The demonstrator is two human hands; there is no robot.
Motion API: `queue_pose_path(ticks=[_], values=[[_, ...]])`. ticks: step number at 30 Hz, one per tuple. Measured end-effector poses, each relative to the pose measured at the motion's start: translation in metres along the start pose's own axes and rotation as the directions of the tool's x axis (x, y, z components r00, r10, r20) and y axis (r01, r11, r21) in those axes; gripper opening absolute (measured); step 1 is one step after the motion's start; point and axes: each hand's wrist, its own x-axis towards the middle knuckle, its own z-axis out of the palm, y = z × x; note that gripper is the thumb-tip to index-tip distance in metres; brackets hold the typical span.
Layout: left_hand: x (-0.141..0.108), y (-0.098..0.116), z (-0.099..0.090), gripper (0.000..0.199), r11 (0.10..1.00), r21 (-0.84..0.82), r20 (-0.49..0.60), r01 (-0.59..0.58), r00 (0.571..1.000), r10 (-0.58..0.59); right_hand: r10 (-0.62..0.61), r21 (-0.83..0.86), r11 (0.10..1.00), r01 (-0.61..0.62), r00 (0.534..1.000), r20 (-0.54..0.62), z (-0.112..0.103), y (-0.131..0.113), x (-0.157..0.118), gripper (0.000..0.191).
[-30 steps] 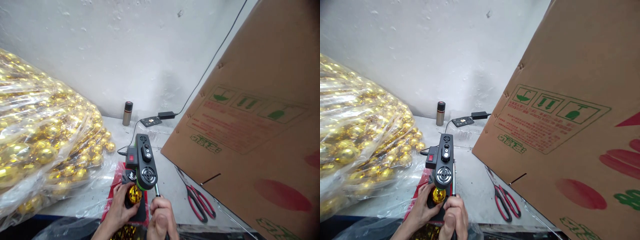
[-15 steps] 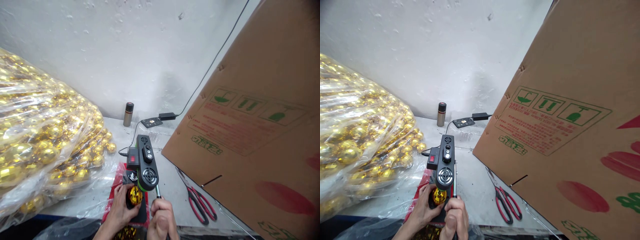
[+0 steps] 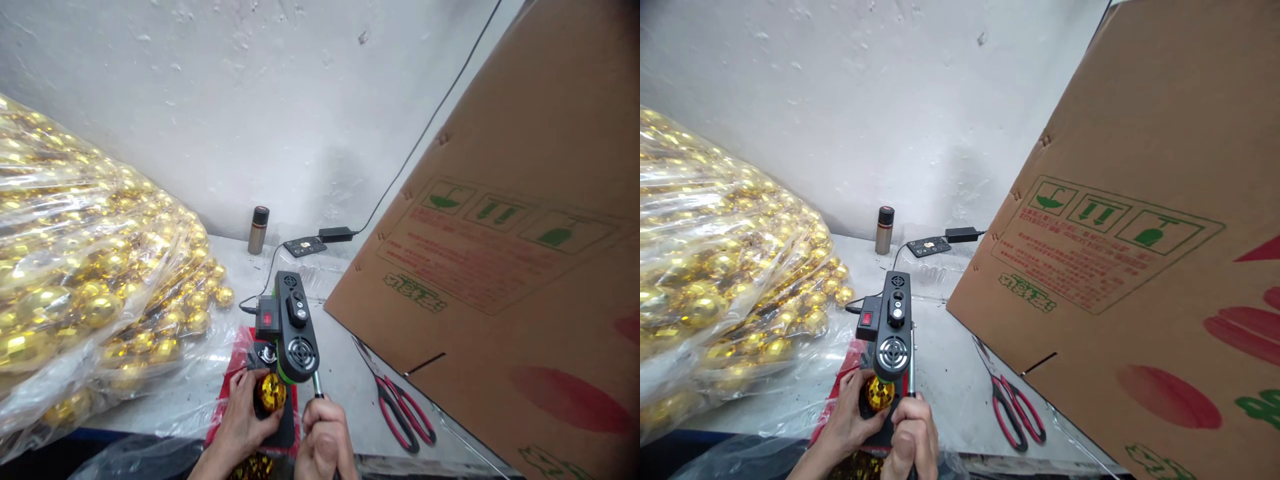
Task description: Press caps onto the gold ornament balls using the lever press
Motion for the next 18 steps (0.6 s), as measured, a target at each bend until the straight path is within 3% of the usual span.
queue_pose_path(ticks=[3, 8, 15, 18], values=[[0.000, 0.005, 0.002, 0.053, 1.000, -0.005, -0.034, 0.010, 0.999, -0.010, -0.043, 0.011, 0.999, 0.043, 0.999, -0.002, -0.002, 0.009, 0.000, 0.044], [0.001, 0.009, 0.003, 0.052, 1.000, -0.018, -0.058, 0.010, 0.998, -0.011, -0.250, -0.022, 0.968, 0.251, 0.968, 0.034, -0.010, 0.034, -0.002, 0.043], [0.001, 0.007, 0.003, 0.051, 0.999, -0.043, -0.051, 0.003, 0.999, -0.005, -0.312, -0.062, 0.948, 0.312, 0.950, 0.016, -0.009, 0.058, -0.020, 0.046], [0.002, 0.007, 0.007, 0.052, 1.000, -0.029, -0.086, 0.001, 0.996, -0.003, -0.219, -0.091, 0.971, 0.221, 0.975, 0.024, -0.008, 0.047, -0.021, 0.043]])
